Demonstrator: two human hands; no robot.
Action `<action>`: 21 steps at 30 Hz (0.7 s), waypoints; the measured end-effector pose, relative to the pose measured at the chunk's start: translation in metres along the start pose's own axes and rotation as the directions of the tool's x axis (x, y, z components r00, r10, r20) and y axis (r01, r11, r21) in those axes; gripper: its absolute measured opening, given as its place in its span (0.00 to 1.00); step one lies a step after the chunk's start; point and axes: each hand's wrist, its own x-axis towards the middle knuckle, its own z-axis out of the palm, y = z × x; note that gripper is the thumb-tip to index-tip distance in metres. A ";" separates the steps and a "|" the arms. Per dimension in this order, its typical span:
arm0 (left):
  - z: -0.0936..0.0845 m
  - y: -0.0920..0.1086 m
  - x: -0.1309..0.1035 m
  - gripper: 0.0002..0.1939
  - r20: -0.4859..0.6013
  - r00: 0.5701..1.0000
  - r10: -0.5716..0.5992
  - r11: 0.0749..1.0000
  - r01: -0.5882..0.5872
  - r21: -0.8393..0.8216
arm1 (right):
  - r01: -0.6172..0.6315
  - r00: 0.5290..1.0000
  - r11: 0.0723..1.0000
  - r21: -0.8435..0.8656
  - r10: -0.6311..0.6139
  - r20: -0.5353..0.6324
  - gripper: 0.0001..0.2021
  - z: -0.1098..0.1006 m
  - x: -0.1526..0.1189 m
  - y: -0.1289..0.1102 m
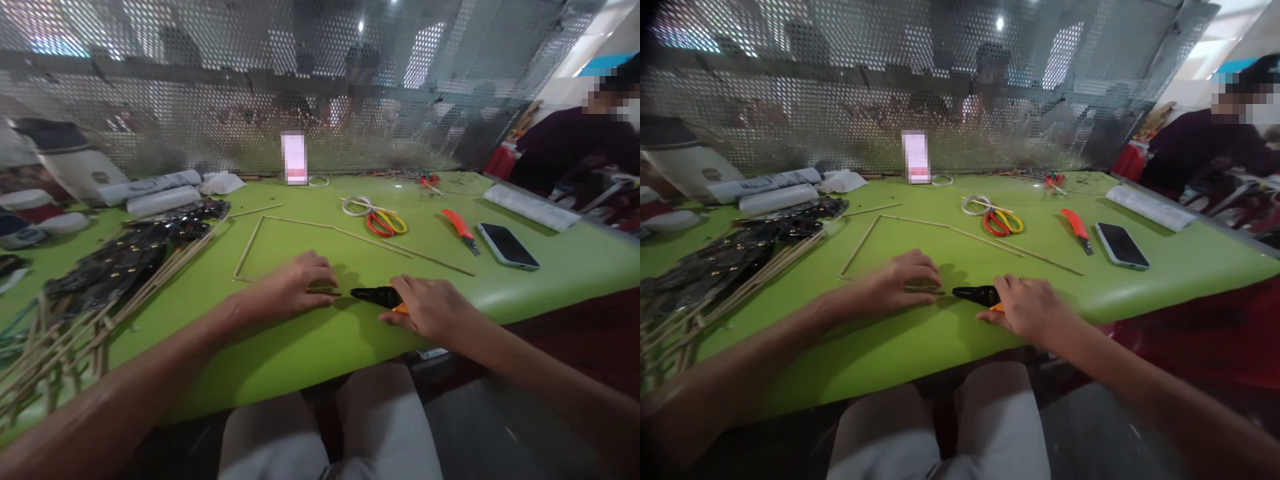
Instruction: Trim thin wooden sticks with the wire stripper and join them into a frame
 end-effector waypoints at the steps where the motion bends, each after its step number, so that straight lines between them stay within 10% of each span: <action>1: 0.002 -0.004 0.000 0.09 0.019 0.999 -0.036 0.999 0.037 -0.016 | 0.006 1.000 0.999 -0.045 -0.006 0.011 0.29 0.000 -0.001 0.000; 21: 0.006 0.004 -0.004 0.04 -0.035 0.959 -0.282 0.944 0.270 -0.190 | 0.146 0.981 0.988 0.041 -0.139 -0.135 0.29 0.010 0.012 0.012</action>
